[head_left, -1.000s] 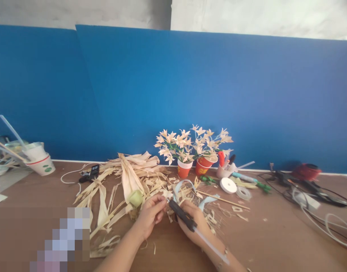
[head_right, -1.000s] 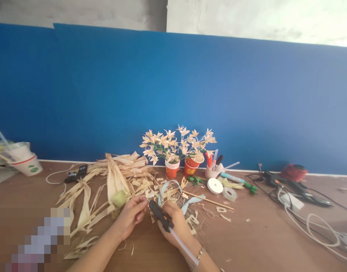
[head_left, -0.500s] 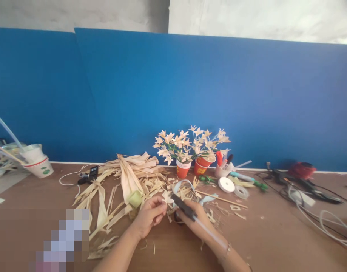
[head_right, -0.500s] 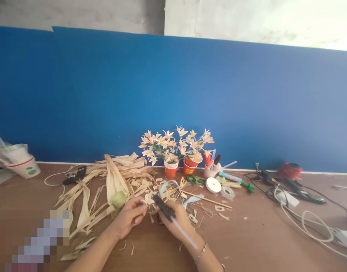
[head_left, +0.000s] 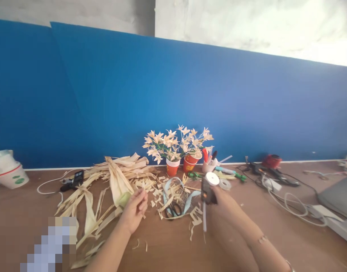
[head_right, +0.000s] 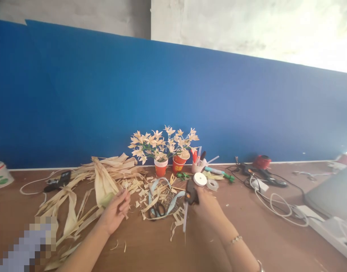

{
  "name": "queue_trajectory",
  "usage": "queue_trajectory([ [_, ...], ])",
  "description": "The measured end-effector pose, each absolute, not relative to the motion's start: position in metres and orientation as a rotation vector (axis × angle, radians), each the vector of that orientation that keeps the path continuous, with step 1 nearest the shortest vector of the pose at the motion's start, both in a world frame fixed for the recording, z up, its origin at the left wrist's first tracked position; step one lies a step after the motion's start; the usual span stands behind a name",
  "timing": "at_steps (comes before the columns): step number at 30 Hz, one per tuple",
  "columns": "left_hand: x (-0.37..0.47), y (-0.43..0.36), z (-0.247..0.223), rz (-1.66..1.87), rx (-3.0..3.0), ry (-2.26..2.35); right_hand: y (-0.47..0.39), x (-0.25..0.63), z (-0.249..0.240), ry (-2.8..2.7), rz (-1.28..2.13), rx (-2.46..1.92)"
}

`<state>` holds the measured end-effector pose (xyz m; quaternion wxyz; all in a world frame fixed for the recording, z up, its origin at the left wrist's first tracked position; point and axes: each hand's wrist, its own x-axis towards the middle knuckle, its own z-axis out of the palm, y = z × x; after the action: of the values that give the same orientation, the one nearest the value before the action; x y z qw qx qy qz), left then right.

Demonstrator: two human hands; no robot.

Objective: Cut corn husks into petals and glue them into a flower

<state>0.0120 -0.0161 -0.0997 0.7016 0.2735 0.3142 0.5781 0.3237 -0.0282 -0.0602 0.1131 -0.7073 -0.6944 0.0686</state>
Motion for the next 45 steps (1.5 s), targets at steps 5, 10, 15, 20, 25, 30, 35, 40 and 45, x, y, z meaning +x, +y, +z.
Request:
queue_trajectory([
  [5,0.013,-0.015,-0.100,1.408,0.634,0.742,-0.013,0.366,-0.096,-1.935,0.258,-2.275],
  [10,0.015,-0.015,-0.099,1.579,0.726,0.968,-0.020,0.342,-0.076,-1.894,0.013,-2.564],
  [15,0.018,-0.014,-0.102,1.628,0.785,1.053,-0.014,0.267,-0.048,-2.163,-0.127,-2.161],
  [20,0.017,-0.013,-0.107,1.622,0.822,1.075,0.017,0.178,-0.064,-2.480,0.220,-1.499],
  [25,0.016,-0.010,-0.111,1.634,0.820,1.079,0.043,0.141,-0.083,-2.486,0.181,-1.520],
  [30,0.018,-0.008,-0.113,1.624,0.804,1.071,0.056,0.138,-0.089,-2.442,0.196,-1.545],
  [35,0.019,-0.010,-0.111,1.593,0.797,1.068,0.053,0.144,-0.088,-2.399,0.208,-1.483],
  [40,0.022,-0.013,-0.107,1.515,0.754,1.064,0.039,0.161,-0.086,-1.919,0.724,-1.287],
  [45,0.027,-0.015,-0.107,1.390,0.720,1.055,0.019,0.167,-0.081,-1.812,0.851,-1.097],
])
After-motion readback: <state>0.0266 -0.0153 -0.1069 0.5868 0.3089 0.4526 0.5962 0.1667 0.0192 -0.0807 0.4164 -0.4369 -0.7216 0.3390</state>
